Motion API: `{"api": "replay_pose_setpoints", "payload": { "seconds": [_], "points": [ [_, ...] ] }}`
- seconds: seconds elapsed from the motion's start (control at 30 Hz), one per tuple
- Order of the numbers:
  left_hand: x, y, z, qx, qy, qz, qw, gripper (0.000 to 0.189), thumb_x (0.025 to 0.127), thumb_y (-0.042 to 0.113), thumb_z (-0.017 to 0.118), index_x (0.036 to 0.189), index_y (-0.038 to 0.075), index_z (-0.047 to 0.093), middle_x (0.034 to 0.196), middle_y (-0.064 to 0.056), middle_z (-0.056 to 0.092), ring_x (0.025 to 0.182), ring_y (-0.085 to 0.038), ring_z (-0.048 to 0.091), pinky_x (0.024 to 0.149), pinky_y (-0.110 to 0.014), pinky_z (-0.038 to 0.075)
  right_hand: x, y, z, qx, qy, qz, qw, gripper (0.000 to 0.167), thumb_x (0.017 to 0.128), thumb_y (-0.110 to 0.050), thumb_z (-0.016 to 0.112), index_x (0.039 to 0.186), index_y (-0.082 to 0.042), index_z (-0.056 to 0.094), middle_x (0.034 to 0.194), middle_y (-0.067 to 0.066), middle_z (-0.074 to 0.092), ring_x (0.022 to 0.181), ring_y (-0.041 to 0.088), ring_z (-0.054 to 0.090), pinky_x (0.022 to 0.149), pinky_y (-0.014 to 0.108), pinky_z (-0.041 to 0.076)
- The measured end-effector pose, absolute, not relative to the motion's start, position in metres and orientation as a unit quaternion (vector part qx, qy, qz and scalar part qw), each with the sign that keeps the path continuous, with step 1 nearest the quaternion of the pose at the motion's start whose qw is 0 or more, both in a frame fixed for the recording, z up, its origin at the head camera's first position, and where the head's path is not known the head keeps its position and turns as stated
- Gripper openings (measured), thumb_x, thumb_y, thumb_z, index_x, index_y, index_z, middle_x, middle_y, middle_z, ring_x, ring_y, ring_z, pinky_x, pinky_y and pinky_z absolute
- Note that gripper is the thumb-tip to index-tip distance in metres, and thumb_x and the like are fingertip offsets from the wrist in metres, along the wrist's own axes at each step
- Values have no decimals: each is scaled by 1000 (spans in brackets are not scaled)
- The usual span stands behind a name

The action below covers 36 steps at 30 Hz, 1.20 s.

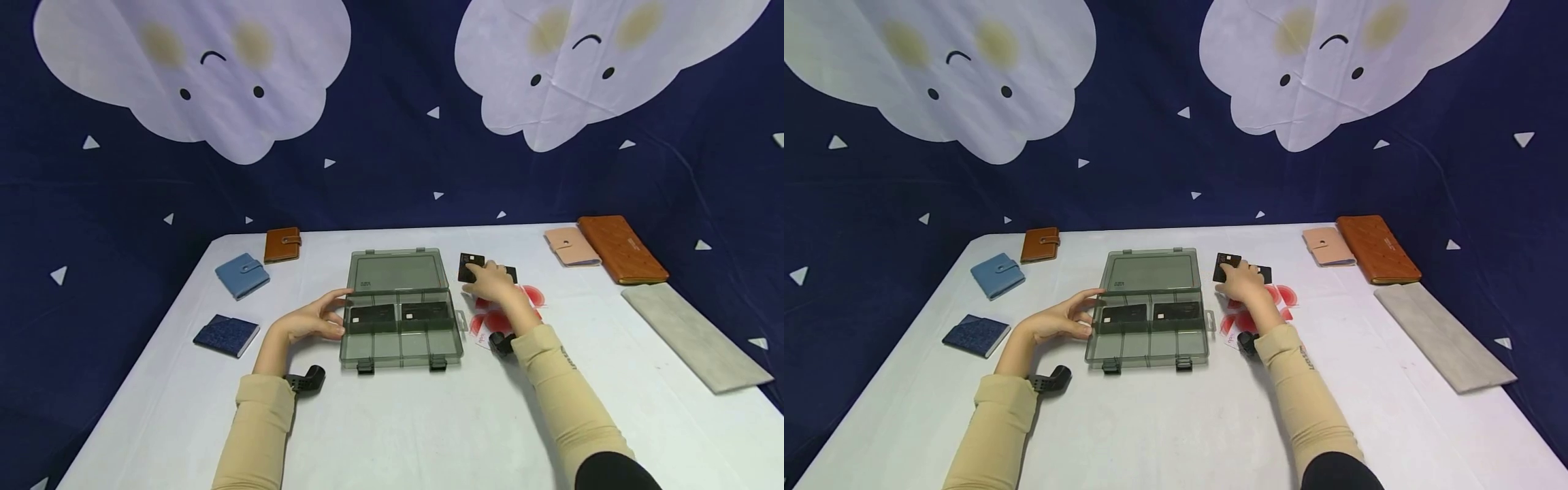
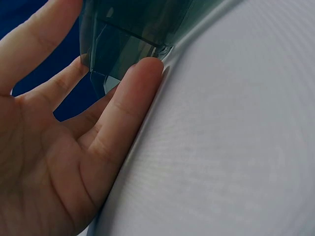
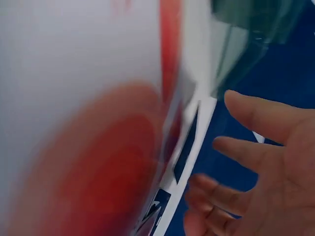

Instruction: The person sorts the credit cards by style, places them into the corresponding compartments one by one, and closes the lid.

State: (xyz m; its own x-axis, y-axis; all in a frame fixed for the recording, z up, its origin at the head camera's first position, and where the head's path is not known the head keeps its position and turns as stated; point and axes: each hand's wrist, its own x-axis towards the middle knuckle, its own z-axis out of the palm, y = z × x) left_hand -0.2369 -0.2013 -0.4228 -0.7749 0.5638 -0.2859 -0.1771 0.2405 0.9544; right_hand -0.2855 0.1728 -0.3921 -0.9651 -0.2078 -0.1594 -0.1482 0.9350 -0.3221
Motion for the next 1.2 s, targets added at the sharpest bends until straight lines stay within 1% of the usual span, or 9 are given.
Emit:
{"api": "replay_pose_setpoints", "payload": {
  "seconds": [0.13,0.27,0.33,0.43,0.53,0.83,0.9,1.07,1.2],
  "points": [
    [-236,-200,-422,131,725,602,308,91,78,-1,70,149,17,15,149,-19,11,92,-16,54,78,-33,50,-295,171,-392,-95,979,-96,151,63,91,-37,52,145,-11,31,137,35,27,121,50,29,94,59,27],
    [-236,-200,-423,133,723,603,310,91,78,-2,69,149,17,15,149,-19,11,92,-16,54,78,-32,50,-299,170,-392,-118,975,-84,169,56,91,-36,53,140,-14,39,137,32,31,120,48,32,93,60,27],
    [-236,-199,-423,137,722,603,310,91,78,-2,69,149,17,15,149,-19,11,92,-16,55,78,-32,50,-299,171,-392,-132,973,-92,164,44,90,-33,57,128,-13,50,128,27,42,112,45,40,89,59,31],
    [-236,-200,-422,139,721,605,309,92,78,-2,69,149,16,14,149,-20,10,92,-16,54,78,-33,50,-299,173,-390,-149,974,-97,140,21,85,-26,63,97,-9,59,105,17,51,93,37,50,80,56,37],
    [-236,-200,-421,139,723,603,306,92,78,-3,69,149,16,14,149,-20,10,92,-16,54,78,-33,50,-305,174,-389,-140,977,-101,128,18,78,-18,69,88,-7,58,98,15,51,89,36,52,76,54,39],
    [-237,-201,-421,138,724,602,307,92,78,-3,69,149,16,13,149,-20,10,90,-15,55,78,-33,50,-335,178,-403,-57,961,-212,169,75,66,-7,78,127,-12,34,118,30,32,99,45,43,78,56,42],
    [-237,-201,-420,139,722,604,307,92,78,-2,69,149,16,13,149,-20,10,89,-15,55,78,-32,50,-333,177,-397,-37,951,-242,191,82,68,-4,76,134,-11,27,126,32,25,107,45,38,87,59,38],
    [-238,-201,-421,143,722,602,308,92,78,-1,70,149,16,13,149,-19,11,92,-16,54,78,-33,50,-327,182,-391,-32,937,-282,205,89,71,-2,74,139,-6,17,133,37,15,117,47,29,94,60,30],
    [-237,-201,-422,142,724,601,307,92,78,-1,70,149,15,14,149,-20,11,93,-16,53,78,-33,50,-326,183,-391,-35,927,-312,203,91,70,0,74,140,-6,16,132,35,24,114,42,34,96,53,33]
  ]
}}
